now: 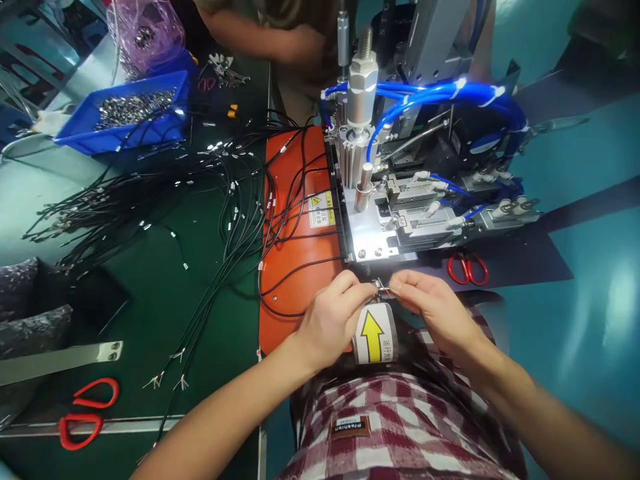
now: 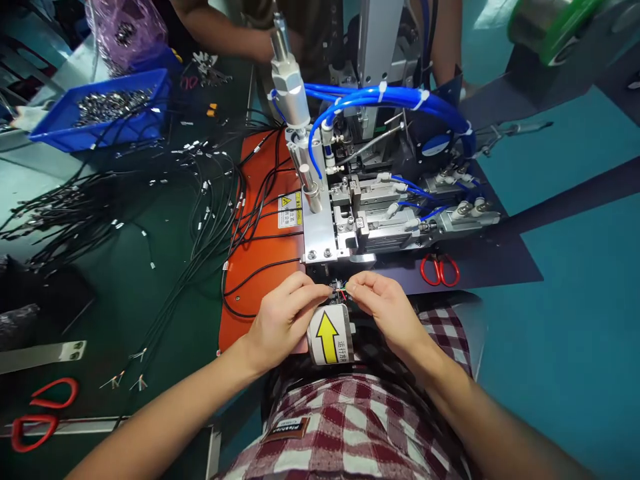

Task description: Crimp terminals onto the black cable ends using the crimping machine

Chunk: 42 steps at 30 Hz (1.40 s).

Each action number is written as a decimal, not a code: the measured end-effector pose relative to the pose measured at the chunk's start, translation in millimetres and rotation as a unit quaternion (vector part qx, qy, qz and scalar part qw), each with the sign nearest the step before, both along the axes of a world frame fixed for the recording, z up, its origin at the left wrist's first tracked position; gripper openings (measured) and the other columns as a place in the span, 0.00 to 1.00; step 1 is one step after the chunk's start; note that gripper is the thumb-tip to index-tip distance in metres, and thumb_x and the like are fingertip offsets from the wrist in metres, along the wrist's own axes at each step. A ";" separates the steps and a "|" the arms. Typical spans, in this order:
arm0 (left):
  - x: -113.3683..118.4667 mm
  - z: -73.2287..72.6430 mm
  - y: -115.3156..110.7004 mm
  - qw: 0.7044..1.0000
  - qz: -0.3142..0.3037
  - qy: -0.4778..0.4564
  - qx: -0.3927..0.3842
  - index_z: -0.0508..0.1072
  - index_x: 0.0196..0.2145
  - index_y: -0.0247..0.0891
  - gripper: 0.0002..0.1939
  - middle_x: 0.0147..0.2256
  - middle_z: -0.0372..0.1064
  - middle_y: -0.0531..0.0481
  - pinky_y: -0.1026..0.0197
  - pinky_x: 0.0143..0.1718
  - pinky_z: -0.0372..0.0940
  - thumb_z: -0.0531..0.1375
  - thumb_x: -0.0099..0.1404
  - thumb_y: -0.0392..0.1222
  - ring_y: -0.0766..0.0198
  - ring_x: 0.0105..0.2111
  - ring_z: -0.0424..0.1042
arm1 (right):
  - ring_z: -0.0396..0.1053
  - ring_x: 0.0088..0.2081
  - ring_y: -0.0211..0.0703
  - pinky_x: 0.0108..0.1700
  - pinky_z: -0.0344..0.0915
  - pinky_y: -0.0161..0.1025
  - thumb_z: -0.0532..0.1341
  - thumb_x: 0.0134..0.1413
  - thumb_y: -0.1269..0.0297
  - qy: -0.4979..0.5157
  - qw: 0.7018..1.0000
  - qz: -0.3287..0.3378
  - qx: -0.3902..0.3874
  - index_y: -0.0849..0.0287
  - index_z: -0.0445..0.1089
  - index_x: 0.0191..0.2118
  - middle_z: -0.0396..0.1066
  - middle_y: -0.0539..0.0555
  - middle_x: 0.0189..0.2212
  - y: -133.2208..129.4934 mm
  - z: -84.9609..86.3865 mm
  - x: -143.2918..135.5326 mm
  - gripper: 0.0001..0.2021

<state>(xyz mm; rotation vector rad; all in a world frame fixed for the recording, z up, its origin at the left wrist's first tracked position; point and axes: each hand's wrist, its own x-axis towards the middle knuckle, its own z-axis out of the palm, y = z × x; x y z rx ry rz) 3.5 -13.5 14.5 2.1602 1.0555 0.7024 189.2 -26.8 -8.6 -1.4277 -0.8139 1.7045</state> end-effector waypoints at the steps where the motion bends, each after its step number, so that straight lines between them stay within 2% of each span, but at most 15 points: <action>1: -1.2 -3.5 3.1 0.999 -0.019 0.024 0.026 0.73 0.44 0.33 0.13 0.33 0.64 0.48 0.64 0.34 0.67 0.50 0.70 0.32 0.66 0.33 0.67 | 0.45 0.23 0.34 0.25 0.42 0.35 0.65 0.47 0.56 -0.001 1.000 -0.002 0.001 0.60 0.67 0.25 0.54 0.45 0.20 1.8 -2.8 -0.7 0.13; 7: -5.2 -10.1 12.0 0.984 -0.048 0.127 0.115 0.73 0.47 0.32 0.17 0.31 0.63 0.47 0.63 0.28 0.67 0.46 0.71 0.34 0.64 0.29 0.67 | 0.45 0.22 0.34 0.24 0.42 0.35 0.66 0.44 0.53 -0.011 1.000 -0.014 0.004 0.59 0.66 0.25 0.54 0.45 0.19 8.1 -8.6 -6.4 0.15; 17: -3.5 -15.4 9.9 0.972 -0.049 0.199 0.118 0.73 0.47 0.35 0.18 0.31 0.63 0.47 0.62 0.31 0.69 0.44 0.72 0.36 0.63 0.31 0.67 | 0.47 0.22 0.34 0.25 0.44 0.35 0.65 0.46 0.53 -0.044 0.999 -0.005 0.010 0.60 0.67 0.26 0.55 0.45 0.19 8.1 -13.1 -4.7 0.14; 26: 0.0 -13.2 8.1 0.966 -0.044 0.222 0.123 0.73 0.47 0.35 0.16 0.32 0.62 0.47 0.62 0.29 0.68 0.46 0.71 0.35 0.63 0.30 0.68 | 0.51 0.22 0.35 0.25 0.50 0.35 0.65 0.48 0.54 -0.072 0.997 -0.009 0.039 0.59 0.67 0.26 0.58 0.46 0.21 6.8 -14.7 -4.8 0.13; 34: 0.3 -9.3 8.6 0.957 -0.054 0.242 0.148 0.72 0.45 0.35 0.16 0.31 0.62 0.48 0.65 0.28 0.66 0.45 0.71 0.33 0.65 0.28 0.66 | 0.60 0.28 0.39 0.32 0.60 0.36 0.63 0.51 0.58 -0.099 0.989 -0.038 0.106 0.59 0.68 0.28 0.65 0.49 0.25 2.0 -19.5 -7.1 0.10; 42: 0.5 -9.5 9.7 0.951 -0.062 0.249 0.173 0.71 0.48 0.34 0.17 0.30 0.62 0.48 0.65 0.26 0.65 0.45 0.71 0.33 0.65 0.26 0.65 | 0.60 0.29 0.40 0.31 0.60 0.37 0.62 0.52 0.58 -0.125 0.983 -0.036 0.127 0.58 0.67 0.28 0.65 0.50 0.25 2.1 -18.2 -8.1 0.09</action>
